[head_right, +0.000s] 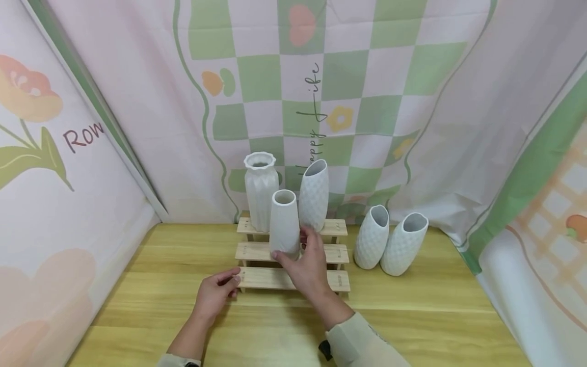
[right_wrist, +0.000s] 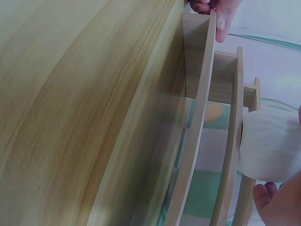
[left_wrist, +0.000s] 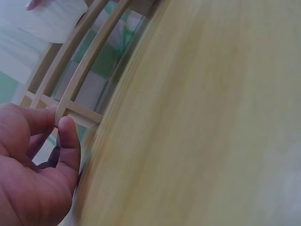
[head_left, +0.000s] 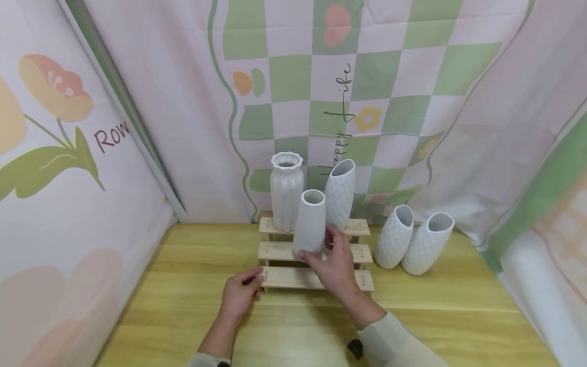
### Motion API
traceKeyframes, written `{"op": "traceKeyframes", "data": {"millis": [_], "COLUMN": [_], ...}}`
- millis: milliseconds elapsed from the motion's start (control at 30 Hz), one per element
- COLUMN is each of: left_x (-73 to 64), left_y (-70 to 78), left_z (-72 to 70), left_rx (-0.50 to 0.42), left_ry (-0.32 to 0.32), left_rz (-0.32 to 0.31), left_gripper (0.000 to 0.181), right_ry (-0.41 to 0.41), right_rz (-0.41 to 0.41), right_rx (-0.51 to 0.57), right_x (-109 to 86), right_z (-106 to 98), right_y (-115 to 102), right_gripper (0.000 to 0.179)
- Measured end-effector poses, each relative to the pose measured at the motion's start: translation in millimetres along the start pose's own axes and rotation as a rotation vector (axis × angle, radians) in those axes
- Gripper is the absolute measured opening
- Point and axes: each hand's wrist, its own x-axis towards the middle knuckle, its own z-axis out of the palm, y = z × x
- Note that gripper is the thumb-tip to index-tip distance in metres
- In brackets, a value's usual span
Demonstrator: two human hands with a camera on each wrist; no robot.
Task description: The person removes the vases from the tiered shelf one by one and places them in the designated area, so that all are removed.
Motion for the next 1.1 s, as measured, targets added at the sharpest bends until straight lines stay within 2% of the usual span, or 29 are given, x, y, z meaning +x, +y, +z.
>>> {"op": "traceKeyframes", "data": {"millis": [633,1100], "left_x": [-1.9,-1.4], "left_y": [0.1,1.4], "left_z": [1.0,1.4], "left_rx": [0.004,-0.003], "left_ry": [0.004,0.007], "left_rz": [0.004,0.004], "left_gripper": [0.029,0.028], "right_ry": [0.026,0.001], "right_rz": [-0.007,-0.004], "right_rx": [-0.048,-0.094], "right_x": [-2.9,-9.9], "right_z": [4.7,-1.9], "right_y": [-2.0,-5.5], "right_gripper": [0.084,0.079]}}
